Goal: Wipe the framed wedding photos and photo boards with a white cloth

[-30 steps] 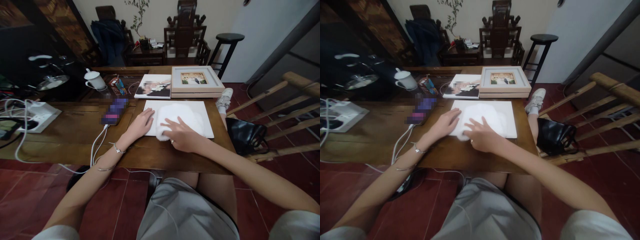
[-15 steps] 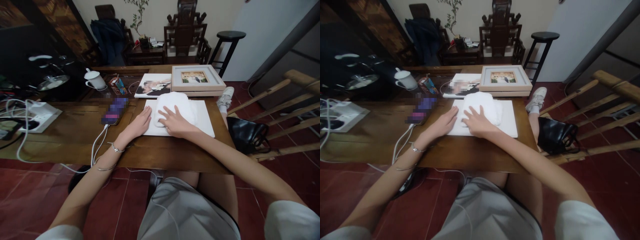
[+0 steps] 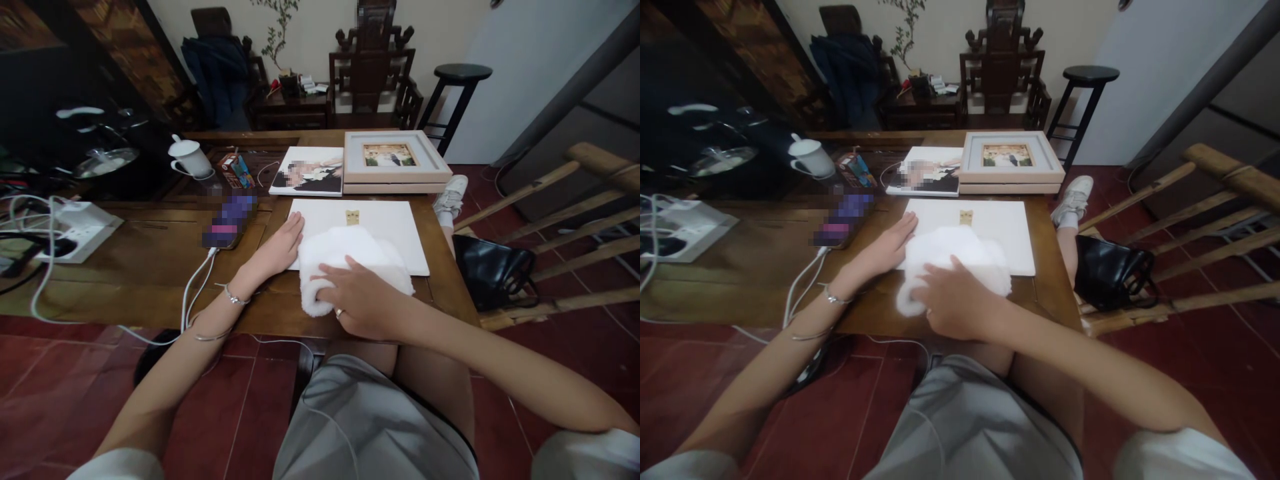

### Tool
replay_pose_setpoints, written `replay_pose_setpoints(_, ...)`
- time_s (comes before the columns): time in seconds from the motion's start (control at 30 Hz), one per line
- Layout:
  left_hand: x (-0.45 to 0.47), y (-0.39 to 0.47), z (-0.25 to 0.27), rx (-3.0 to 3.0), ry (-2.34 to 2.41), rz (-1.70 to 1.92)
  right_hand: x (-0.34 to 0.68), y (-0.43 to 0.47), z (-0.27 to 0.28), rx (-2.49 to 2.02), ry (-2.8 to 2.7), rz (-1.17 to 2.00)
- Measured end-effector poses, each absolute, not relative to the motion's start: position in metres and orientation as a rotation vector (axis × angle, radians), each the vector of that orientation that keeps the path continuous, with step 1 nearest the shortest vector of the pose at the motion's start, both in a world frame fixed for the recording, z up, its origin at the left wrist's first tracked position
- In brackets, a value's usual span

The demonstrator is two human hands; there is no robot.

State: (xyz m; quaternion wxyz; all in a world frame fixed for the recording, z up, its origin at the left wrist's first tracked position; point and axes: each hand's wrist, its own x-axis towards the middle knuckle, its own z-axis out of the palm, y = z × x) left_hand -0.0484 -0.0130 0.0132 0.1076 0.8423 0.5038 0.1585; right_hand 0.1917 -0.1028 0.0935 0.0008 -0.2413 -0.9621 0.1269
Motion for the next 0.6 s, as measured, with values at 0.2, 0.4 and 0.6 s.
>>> replay_pose_setpoints(0.2,-0.049,-0.011,0.01,2.48,1.492,0.479,0.186,-0.074,0.095,-0.918,-2.964,0.417)
replay_pose_setpoints(0.4,-0.046,-0.013,0.014,2.452,1.483,0.541,0.177,-0.027,0.08,-1.127,-2.856,0.285)
replay_pose_setpoints(0.6,-0.041,-0.014,0.023,2.146,1.533,0.95,0.157,-0.004,0.071,-1.205,-2.792,0.161)
